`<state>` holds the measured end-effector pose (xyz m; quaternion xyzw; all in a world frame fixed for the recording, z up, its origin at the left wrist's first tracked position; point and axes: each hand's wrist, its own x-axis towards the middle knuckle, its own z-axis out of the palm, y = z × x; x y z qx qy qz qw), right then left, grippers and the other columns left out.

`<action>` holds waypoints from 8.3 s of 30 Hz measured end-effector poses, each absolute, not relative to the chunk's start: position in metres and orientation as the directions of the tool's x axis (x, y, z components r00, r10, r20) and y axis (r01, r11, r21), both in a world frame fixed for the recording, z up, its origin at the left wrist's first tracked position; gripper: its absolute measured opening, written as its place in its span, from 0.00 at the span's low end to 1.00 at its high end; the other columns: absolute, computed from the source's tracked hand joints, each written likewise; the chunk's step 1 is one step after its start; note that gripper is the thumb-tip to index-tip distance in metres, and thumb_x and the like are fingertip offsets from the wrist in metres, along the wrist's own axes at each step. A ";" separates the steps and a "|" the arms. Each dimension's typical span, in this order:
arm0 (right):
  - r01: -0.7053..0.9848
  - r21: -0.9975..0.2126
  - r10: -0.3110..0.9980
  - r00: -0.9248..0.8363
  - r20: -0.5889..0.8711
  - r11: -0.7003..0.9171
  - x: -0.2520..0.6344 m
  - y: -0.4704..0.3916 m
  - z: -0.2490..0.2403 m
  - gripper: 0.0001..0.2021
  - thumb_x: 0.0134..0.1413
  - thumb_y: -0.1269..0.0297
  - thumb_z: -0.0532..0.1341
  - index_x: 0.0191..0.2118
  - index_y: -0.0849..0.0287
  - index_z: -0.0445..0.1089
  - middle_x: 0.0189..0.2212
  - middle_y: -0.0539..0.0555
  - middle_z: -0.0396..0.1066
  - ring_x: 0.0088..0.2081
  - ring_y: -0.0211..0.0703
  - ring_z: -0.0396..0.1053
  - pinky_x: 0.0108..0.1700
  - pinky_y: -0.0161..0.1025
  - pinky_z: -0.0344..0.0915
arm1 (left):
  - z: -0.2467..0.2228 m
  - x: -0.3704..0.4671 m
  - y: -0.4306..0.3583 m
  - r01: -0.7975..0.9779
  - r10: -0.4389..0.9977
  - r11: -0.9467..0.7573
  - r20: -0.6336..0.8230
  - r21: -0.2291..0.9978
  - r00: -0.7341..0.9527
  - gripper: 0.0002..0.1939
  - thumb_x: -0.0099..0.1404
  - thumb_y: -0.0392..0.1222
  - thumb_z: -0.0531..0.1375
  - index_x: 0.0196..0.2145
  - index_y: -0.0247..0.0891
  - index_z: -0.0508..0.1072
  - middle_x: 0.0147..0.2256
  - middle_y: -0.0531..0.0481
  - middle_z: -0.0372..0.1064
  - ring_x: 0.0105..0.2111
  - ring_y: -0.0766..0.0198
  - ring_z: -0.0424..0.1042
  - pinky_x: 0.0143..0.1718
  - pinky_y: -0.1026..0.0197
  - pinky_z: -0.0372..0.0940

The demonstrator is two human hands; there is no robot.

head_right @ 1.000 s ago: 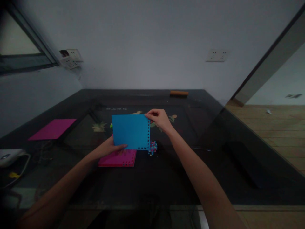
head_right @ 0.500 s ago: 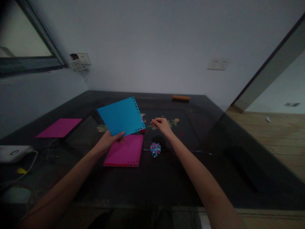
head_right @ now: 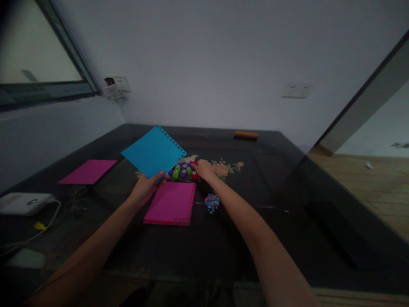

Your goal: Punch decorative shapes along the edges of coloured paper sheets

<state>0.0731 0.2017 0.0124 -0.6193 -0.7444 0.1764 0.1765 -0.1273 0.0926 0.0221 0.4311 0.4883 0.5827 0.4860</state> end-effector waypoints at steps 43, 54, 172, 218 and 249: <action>-0.339 -0.908 0.959 -0.219 -0.177 -0.245 0.160 0.049 0.008 0.21 0.34 0.66 0.72 0.40 0.56 0.73 0.34 0.50 0.74 0.31 0.37 0.70 0.36 0.38 0.67 | 0.021 -0.027 0.052 0.184 0.997 -0.031 0.018 0.982 0.075 0.11 0.58 0.47 0.60 0.25 0.38 0.73 0.22 0.52 0.75 0.21 0.63 0.71 0.27 0.61 0.65; -0.425 -0.860 0.957 -0.180 -0.227 -0.284 0.151 0.038 0.013 0.16 0.38 0.62 0.71 0.38 0.58 0.74 0.35 0.54 0.76 0.38 0.47 0.75 0.37 0.41 0.70 | 0.019 -0.026 0.046 0.277 0.998 0.010 -0.025 0.961 0.051 0.11 0.58 0.48 0.60 0.25 0.39 0.74 0.20 0.52 0.74 0.23 0.60 0.73 0.31 0.59 0.66; -0.443 -0.884 0.988 -0.059 -0.141 -0.152 0.150 0.038 0.008 0.13 0.35 0.62 0.72 0.31 0.58 0.74 0.28 0.50 0.73 0.29 0.39 0.69 0.37 0.39 0.67 | 0.021 -0.021 0.038 0.404 0.981 -0.039 -0.041 0.914 0.187 0.12 0.60 0.47 0.57 0.22 0.40 0.72 0.22 0.52 0.74 0.26 0.63 0.73 0.36 0.61 0.67; -0.398 -0.911 0.993 -0.011 -0.117 -0.111 0.147 0.035 0.013 0.11 0.36 0.62 0.72 0.28 0.58 0.72 0.24 0.49 0.71 0.28 0.39 0.67 0.35 0.39 0.64 | 0.020 -0.021 0.036 0.443 0.986 -0.044 -0.032 0.896 0.163 0.12 0.60 0.47 0.57 0.25 0.40 0.73 0.23 0.52 0.74 0.25 0.62 0.73 0.35 0.60 0.68; -0.356 -0.929 0.995 -0.017 -0.096 -0.096 0.146 0.047 0.003 0.13 0.35 0.61 0.72 0.30 0.58 0.73 0.26 0.49 0.73 0.28 0.39 0.68 0.33 0.38 0.63 | 0.006 -0.022 0.044 0.294 0.989 -0.026 -0.018 0.956 0.146 0.11 0.61 0.47 0.58 0.32 0.37 0.74 0.29 0.47 0.78 0.29 0.58 0.77 0.37 0.56 0.70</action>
